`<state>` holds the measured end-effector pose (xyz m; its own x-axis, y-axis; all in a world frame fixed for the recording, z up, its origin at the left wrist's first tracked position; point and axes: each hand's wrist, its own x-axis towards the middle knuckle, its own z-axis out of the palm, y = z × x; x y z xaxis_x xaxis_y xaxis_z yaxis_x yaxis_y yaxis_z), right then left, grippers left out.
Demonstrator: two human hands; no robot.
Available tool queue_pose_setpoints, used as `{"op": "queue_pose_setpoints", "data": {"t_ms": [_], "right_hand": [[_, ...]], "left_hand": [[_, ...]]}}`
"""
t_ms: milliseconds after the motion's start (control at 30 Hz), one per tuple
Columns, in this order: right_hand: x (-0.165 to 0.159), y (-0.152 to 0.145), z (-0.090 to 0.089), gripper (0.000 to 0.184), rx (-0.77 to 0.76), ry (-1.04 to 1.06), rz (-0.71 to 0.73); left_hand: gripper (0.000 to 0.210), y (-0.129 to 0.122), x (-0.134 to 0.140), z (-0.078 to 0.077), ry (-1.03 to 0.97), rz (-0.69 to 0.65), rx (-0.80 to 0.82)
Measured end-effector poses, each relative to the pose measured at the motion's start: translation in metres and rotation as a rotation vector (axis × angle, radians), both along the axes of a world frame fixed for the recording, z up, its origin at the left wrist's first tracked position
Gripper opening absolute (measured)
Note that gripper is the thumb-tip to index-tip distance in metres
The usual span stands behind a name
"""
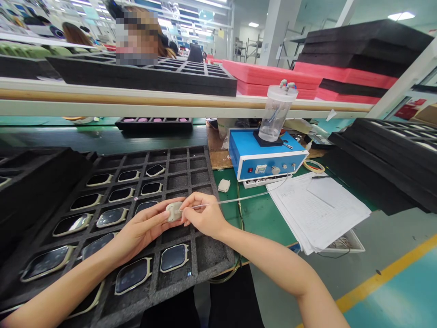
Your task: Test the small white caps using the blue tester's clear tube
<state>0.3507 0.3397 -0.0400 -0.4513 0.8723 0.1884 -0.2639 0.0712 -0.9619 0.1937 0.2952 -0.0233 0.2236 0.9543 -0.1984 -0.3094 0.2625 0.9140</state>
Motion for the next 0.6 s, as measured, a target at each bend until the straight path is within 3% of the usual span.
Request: {"op": "queue_pose_setpoints", "data": {"t_ms": [600], "right_hand": [[-0.0003,-0.0008,0.0023,0.005,-0.004,-0.015,-0.005]], "left_hand": [[0.035,-0.0002,-0.0005,-0.0011,-0.01,-0.011,0.002]]}}
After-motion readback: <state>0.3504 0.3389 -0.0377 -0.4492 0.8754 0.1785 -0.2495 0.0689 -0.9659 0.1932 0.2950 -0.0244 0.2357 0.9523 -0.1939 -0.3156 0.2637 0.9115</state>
